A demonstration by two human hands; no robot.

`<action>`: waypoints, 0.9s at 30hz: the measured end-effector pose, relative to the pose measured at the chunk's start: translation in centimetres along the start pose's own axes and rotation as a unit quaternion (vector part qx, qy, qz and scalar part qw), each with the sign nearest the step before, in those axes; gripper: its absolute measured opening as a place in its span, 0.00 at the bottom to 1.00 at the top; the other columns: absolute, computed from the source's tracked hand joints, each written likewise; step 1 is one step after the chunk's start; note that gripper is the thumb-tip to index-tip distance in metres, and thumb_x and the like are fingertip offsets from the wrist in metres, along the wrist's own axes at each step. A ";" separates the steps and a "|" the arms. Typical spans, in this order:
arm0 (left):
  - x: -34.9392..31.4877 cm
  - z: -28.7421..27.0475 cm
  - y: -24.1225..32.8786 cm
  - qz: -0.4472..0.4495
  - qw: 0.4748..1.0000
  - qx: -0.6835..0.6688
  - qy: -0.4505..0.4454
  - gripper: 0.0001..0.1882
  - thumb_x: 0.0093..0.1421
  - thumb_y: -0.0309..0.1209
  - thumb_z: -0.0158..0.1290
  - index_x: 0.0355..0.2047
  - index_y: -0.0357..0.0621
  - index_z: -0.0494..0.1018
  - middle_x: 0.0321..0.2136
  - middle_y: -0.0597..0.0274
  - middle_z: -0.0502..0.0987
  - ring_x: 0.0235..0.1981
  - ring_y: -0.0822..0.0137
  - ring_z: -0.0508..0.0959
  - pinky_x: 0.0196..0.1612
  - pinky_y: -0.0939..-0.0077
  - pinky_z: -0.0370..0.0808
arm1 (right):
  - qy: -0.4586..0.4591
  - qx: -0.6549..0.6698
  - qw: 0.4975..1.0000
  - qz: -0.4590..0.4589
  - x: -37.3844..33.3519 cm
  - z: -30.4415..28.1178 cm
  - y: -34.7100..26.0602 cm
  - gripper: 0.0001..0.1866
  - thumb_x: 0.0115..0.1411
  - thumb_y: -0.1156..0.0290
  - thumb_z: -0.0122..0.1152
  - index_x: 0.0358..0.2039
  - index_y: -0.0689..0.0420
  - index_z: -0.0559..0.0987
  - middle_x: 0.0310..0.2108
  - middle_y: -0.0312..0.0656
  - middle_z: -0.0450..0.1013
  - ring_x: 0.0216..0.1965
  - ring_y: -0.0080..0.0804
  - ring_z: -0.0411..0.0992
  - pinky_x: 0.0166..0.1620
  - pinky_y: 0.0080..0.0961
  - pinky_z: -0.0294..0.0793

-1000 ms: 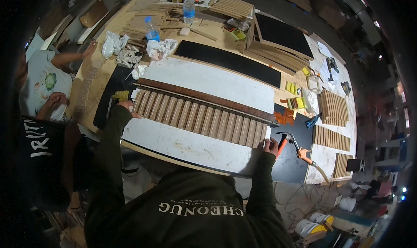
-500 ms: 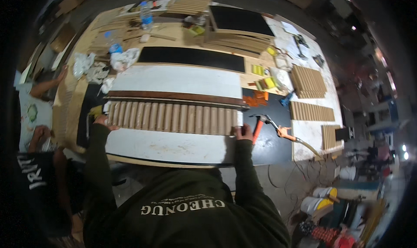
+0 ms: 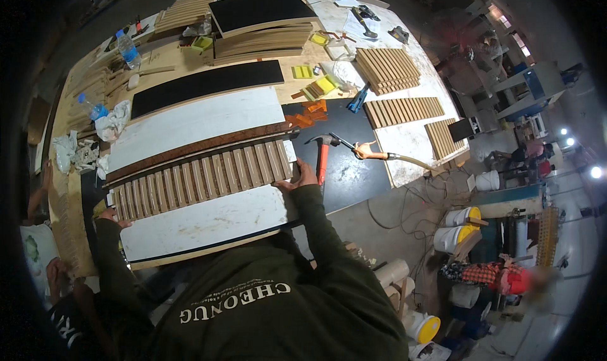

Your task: The person aligns wooden slats onto a template alongside a coworker, uses an air blow gun over the wooden pieces, taps the slats with a hammer, and positions a panel over the assembly.

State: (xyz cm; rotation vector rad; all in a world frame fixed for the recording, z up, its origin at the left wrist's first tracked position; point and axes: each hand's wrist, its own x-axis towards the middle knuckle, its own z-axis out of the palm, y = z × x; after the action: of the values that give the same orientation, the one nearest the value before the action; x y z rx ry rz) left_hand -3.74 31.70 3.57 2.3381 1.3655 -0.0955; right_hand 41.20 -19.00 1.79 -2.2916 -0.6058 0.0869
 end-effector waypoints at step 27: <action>-0.9 -0.6 1.7 0.019 0.999 0.033 0.026 0.37 0.26 0.38 0.76 0.38 0.32 0.77 0.33 0.44 0.79 0.35 0.53 0.79 0.38 0.63 0.76 | 0.024 -0.153 0.988 -0.006 -1.0 1.6 -4.3 0.78 0.21 0.29 0.74 0.66 0.61 0.48 0.65 0.58 0.51 0.65 0.56 0.50 0.62 0.58 0.49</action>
State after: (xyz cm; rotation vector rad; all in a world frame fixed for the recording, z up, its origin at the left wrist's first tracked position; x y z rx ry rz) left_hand -2.85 30.43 4.91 2.4351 1.3616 -0.0686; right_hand 38.19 -15.78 3.47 -2.5766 -0.6454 -0.0718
